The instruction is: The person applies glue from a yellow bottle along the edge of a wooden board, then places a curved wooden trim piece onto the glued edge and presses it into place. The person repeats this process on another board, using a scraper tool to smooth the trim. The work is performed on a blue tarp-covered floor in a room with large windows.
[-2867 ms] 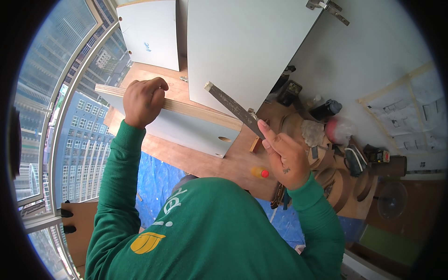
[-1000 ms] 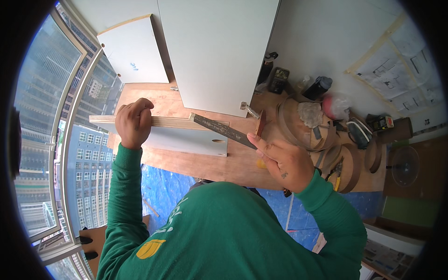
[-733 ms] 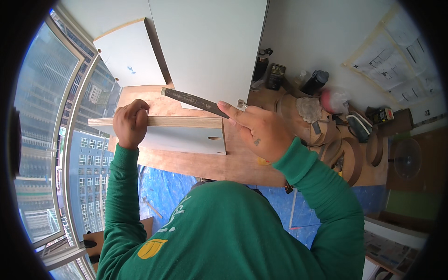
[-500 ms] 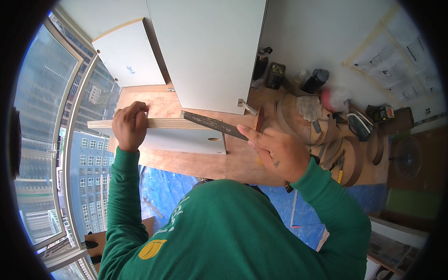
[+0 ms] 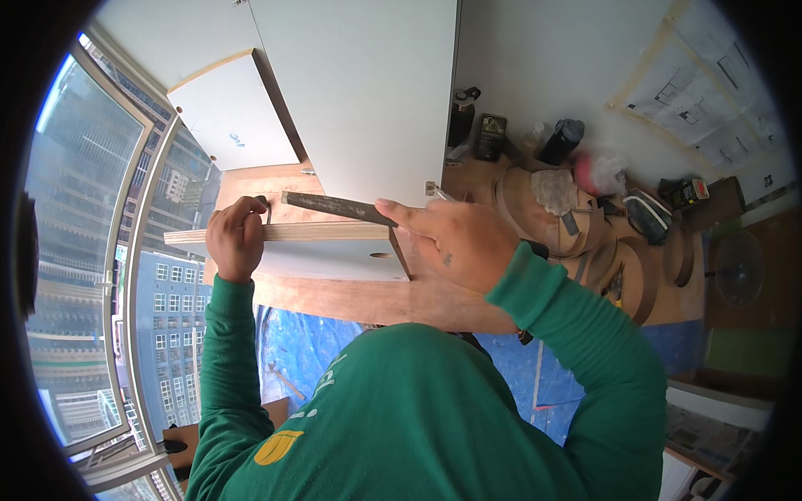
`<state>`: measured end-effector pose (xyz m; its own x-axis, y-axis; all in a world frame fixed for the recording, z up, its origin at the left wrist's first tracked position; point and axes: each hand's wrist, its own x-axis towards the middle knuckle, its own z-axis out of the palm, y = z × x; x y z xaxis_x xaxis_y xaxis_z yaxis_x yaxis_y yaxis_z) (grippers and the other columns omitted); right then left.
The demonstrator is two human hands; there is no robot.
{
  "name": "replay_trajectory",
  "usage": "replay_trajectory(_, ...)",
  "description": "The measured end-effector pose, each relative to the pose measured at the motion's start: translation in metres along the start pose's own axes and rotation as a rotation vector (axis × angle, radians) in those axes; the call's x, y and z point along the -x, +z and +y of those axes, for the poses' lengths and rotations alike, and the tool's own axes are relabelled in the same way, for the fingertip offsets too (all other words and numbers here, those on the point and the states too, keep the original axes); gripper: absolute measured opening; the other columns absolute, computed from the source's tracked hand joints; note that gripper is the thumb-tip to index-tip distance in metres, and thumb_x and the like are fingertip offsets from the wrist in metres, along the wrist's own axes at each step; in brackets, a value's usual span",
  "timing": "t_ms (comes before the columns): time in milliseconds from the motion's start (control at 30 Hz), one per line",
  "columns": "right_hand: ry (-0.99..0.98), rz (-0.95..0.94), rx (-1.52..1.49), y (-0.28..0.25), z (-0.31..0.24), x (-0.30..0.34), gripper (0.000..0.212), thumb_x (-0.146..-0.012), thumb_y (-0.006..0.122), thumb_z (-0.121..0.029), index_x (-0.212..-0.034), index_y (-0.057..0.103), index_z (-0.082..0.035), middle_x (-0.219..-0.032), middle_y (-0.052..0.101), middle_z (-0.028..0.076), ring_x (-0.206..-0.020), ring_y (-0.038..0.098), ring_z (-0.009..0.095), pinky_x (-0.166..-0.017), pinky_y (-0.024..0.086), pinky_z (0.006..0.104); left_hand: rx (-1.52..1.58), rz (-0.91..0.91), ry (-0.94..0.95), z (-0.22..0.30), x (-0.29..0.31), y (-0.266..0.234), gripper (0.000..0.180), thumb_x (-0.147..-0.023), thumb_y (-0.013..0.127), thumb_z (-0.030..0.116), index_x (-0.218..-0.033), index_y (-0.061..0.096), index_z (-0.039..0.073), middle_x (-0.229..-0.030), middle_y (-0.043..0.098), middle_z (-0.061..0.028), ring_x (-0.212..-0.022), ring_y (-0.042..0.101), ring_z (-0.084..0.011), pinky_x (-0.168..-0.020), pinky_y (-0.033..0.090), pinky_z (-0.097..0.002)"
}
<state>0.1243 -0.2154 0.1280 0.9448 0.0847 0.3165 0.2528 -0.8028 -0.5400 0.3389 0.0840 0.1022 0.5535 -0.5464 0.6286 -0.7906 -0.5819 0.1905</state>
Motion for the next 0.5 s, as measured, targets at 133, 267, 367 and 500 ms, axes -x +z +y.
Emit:
replay_trajectory(133, 0.21, 0.031, -0.267, 0.005, 0.012, -0.03, 0.049, -0.105, 0.063, -0.012, -0.154, 0.057, -0.019, -0.086, 0.064, 0.005, -0.071, 0.052, 0.015, -0.068, 0.048, 0.0317, -0.015, -0.04, -0.042, -0.001, 0.01, -0.009, 0.014, -0.082, 0.056, 0.008, -0.079, 0.069, 0.011, -0.069, 0.068, -0.0078, -0.062, 0.063, -0.029, -0.068, 0.045, -0.041)
replay_trajectory(267, 0.24, 0.114, -0.589, 0.033, 0.014, -0.016, 0.042, -0.107, 0.066, -0.023, -0.148, 0.064, -0.014, -0.095, 0.058, -0.001, -0.082, 0.049, 0.012, -0.077, 0.047, 0.0297, -0.001, -0.01, -0.023, 0.002, 0.013, -0.014, 0.013, -0.086, 0.058, 0.007, -0.081, 0.07, 0.01, -0.07, 0.069, -0.0081, -0.065, 0.066, -0.0291, -0.07, 0.046, -0.0407)
replay_trajectory(367, 0.3, 0.019, -0.608, 0.051, 0.013, -0.006, 0.046, -0.097, 0.079, -0.033, -0.137, 0.071, -0.012, -0.095, 0.056, 0.001, -0.088, 0.052, 0.013, -0.081, 0.048, 0.03, -0.008, -0.036, -0.027, 0.005, 0.012, -0.015, 0.013, -0.09, 0.059, 0.007, -0.084, 0.07, 0.01, -0.073, 0.07, -0.0088, -0.067, 0.066, -0.0291, -0.072, 0.046, -0.0403)
replay_trajectory(500, 0.284, -0.007, -0.658, 0.059, 0.013, 0.0, 0.056, -0.082, 0.092, -0.041, -0.123, 0.075, -0.006, -0.098, 0.055, 0.003, -0.091, 0.054, 0.014, -0.081, 0.049, 0.0304, 0.056, -0.058, -0.014, 0.025, 0.008, -0.016, 0.018, -0.098, 0.068, 0.019, -0.084, 0.069, 0.009, -0.07, 0.065, -0.0063, -0.066, 0.062, -0.0274, -0.072, 0.044, -0.0414)
